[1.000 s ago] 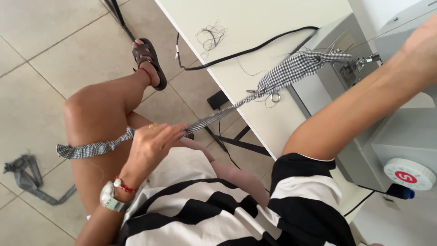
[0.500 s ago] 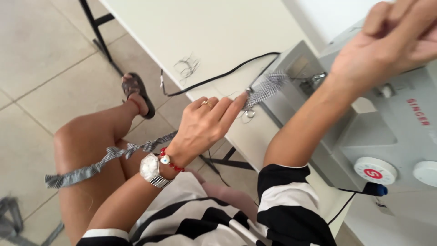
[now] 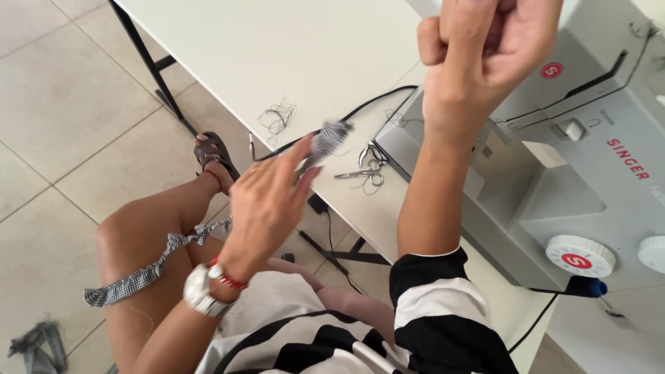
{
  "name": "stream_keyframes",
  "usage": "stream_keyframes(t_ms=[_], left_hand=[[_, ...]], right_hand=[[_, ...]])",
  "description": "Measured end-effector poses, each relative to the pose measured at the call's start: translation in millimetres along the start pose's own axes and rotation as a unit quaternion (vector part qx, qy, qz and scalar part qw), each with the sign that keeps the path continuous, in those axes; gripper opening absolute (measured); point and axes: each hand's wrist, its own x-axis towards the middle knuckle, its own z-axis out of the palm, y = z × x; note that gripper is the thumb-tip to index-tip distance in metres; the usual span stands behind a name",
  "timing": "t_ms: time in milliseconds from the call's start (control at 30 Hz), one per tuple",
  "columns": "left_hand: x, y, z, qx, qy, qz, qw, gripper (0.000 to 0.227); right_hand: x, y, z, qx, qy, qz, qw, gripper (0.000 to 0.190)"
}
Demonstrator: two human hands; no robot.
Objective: Gathering a strip of checkered fabric by pulling a thread and trimming excess with scissors
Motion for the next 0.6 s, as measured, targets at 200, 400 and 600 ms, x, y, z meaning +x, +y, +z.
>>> stream_keyframes(t_ms=[200,400,600], left_hand=[[52.3,37.3,6.4,0.074,0.072,0.070,0.992,0.046],[53.9,39.5,1.2,-0.026,0.093,0.094,0.991,0.015],[39.9,34.2,-24.1,-0.221,0.021,-0.080,0.972,0.008]], right_hand=[[9.1,-20.9,6.3,-0.009,0.014,0.012,1.000,0.027],[9.8,-22.5,5.0,-0.027,0.059,0.021,0.998,0.025],[2.7,3.4,0.4,-0.029,0.033,0.006,0.999,0.032]])
